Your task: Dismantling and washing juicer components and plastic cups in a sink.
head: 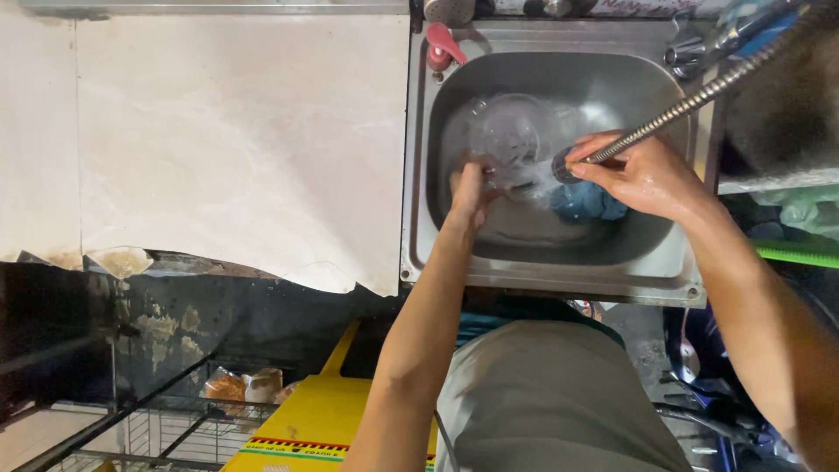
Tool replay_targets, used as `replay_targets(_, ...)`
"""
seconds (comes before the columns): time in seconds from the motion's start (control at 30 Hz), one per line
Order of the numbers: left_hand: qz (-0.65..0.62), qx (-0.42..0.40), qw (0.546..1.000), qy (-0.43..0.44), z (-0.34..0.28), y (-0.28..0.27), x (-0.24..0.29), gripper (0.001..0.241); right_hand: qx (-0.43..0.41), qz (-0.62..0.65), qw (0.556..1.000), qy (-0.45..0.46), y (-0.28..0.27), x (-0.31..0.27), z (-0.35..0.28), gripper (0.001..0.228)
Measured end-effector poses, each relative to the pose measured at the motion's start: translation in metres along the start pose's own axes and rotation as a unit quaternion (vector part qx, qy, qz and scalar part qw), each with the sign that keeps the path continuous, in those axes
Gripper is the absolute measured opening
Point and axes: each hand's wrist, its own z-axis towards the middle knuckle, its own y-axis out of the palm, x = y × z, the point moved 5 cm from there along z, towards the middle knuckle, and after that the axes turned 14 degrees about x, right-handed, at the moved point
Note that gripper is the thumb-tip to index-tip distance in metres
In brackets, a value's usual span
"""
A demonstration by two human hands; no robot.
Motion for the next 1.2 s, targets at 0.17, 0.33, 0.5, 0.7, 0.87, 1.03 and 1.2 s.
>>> replay_targets(0.17,0.083,0.049,0.994,-0.056,-0.007,-0.003,0.004,0.024,0.014,0.064,0.997,-0.047,0.022,-0.013,0.018,0.018)
replay_targets(0.33,-0.007,0.027,0.995,-0.093,-0.023,0.004,0.015,0.027,0.191,0.017,0.974,-0.121,0.025,-0.020,0.045,0.011)
replay_targets(0.5,0.024,0.032,0.998,-0.057,0.013,-0.011,-0.011,0.033,0.124,-0.051,0.991,-0.029,0.015,-0.016,0.027,0.048)
replay_targets(0.7,0.028,0.105,0.994,0.023,0.008,-0.018,0.001,0.036,-0.072,-0.420,0.903,-0.044,0.067,0.170,0.013,0.090)
replay_targets(0.87,0.047,0.142,0.989,0.012,0.007,-0.019,0.003,0.031,-0.145,-0.279,0.948,0.046,0.087,0.259,0.044,0.053)
replay_targets(1.03,0.203,0.280,0.930,0.122,0.018,-0.023,0.009,0.056,0.012,0.181,0.964,0.192,0.104,0.281,0.114,0.040)
replay_targets(1.2,0.270,0.258,0.924,0.077,-0.031,-0.008,0.044,0.063,-0.026,0.160,0.967,0.198,0.106,0.146,0.094,0.044)
